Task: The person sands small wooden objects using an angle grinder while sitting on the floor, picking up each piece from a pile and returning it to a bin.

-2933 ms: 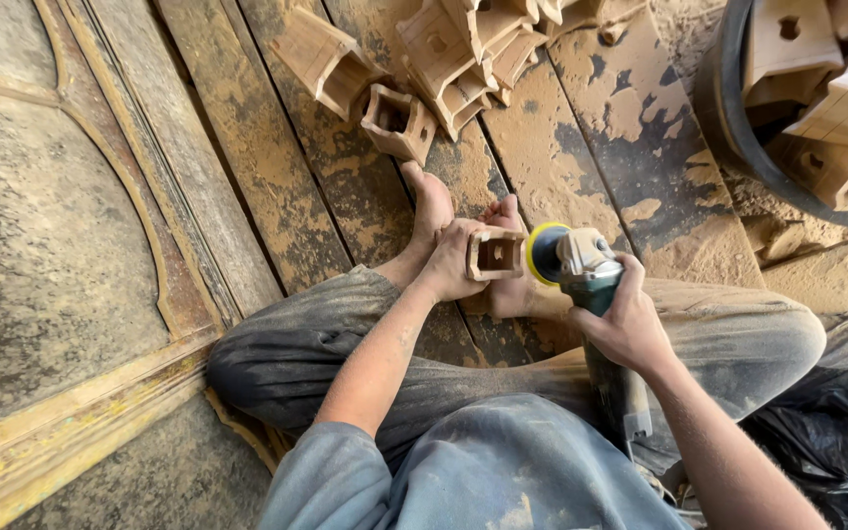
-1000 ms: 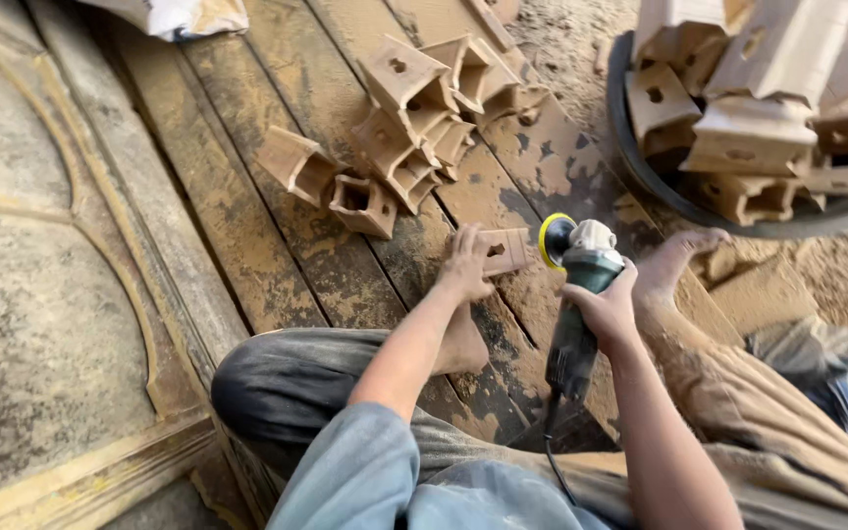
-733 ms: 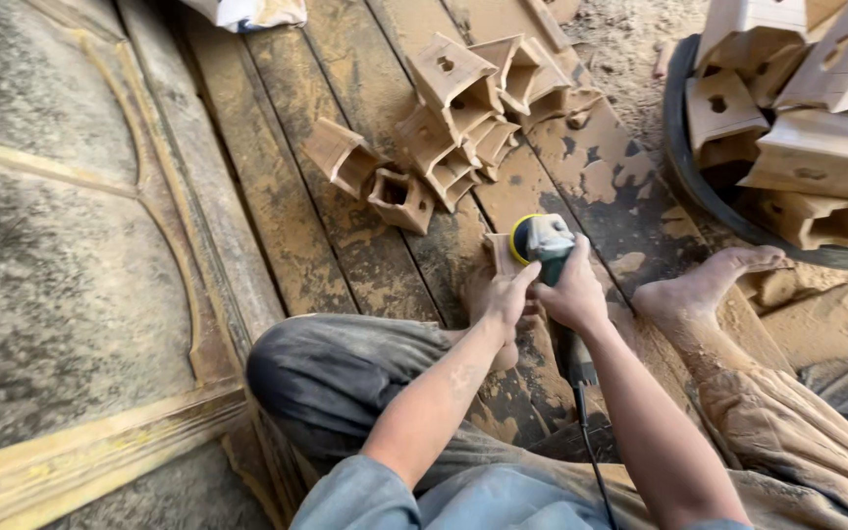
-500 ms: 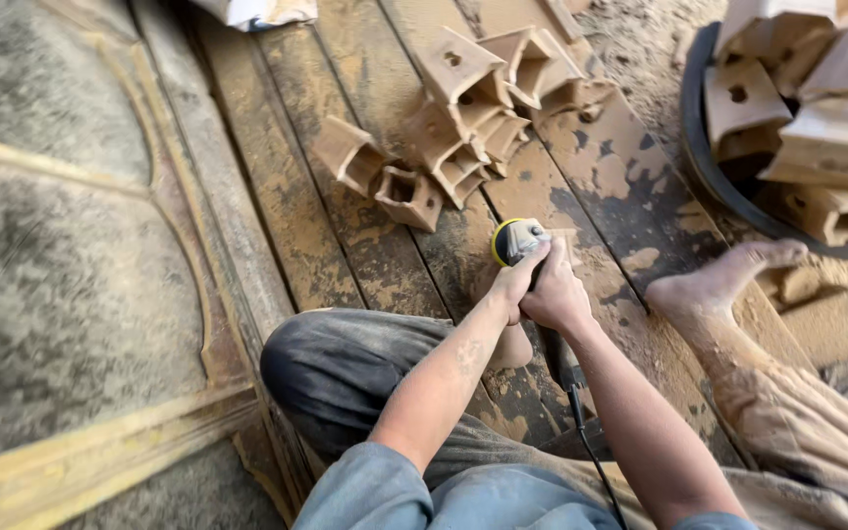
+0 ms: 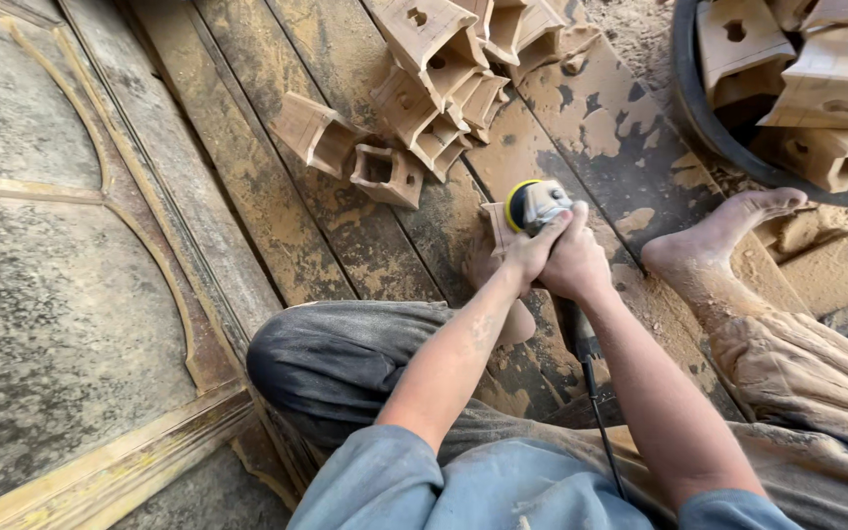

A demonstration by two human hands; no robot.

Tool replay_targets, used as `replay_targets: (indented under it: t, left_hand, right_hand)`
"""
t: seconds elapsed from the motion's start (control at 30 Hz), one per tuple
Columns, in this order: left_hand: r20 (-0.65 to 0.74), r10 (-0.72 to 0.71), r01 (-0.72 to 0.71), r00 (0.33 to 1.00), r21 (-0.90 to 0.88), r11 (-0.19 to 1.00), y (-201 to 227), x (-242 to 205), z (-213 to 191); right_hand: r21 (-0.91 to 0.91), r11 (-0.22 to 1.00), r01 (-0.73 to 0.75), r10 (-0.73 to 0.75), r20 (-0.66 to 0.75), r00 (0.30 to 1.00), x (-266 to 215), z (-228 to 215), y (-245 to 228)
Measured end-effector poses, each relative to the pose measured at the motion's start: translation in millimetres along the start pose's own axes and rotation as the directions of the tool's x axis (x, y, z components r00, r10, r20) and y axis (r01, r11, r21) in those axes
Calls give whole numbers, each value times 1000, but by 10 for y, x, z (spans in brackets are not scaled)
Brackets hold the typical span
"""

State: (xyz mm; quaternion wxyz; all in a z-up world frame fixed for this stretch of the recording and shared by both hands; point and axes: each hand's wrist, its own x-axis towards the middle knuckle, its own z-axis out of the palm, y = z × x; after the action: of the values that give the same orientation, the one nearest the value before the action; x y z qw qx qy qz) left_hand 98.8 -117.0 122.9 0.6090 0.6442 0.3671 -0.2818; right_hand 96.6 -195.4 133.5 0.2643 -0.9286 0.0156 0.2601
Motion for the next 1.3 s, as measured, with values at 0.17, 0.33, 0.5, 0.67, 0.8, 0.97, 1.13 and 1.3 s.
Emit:
replay_targets:
  t: [0.17,0.33,0.5,0.67,0.8,0.97,1.13,1.3]
  left_hand:
    - [-21,-26,25,999,-37,999,75,-440,-267]
    - [89,7,-5,996,-22,1000,-15,-231,249]
    - [117,28,-22,993,-53,998,-59,-339,161]
    - [-29,65,-70,997,-221,973,-351,-296,-56]
    - [42,58,-51,997,-156,986,-374,-184,215]
    - [84,63,-54,995,-106,993,-467,30,375]
    - [-28,34,-39,999,-191,981,-161,-764,-111]
    - [-54,75,-87,996,-282,955,-293,-516,25]
  right_hand:
    - [36,998,47,-50,87,995,-134,13,-217]
    - [36,997,-68,68,1,998,-173,-59,256]
    - [92,992,-89,89,10,996,-180,-17,264]
    - [32,999,-1,-3,112,994,-454,33,-12]
    - [65,996,-61,55,83,995,-287,83,396]
    - [11,992,-123,123,7,992,-274,45,464]
    - [-1,1000,13,-12,119,993,-358,322,125]
    - [-6,999,46,-45,104,994,-286,340,362]
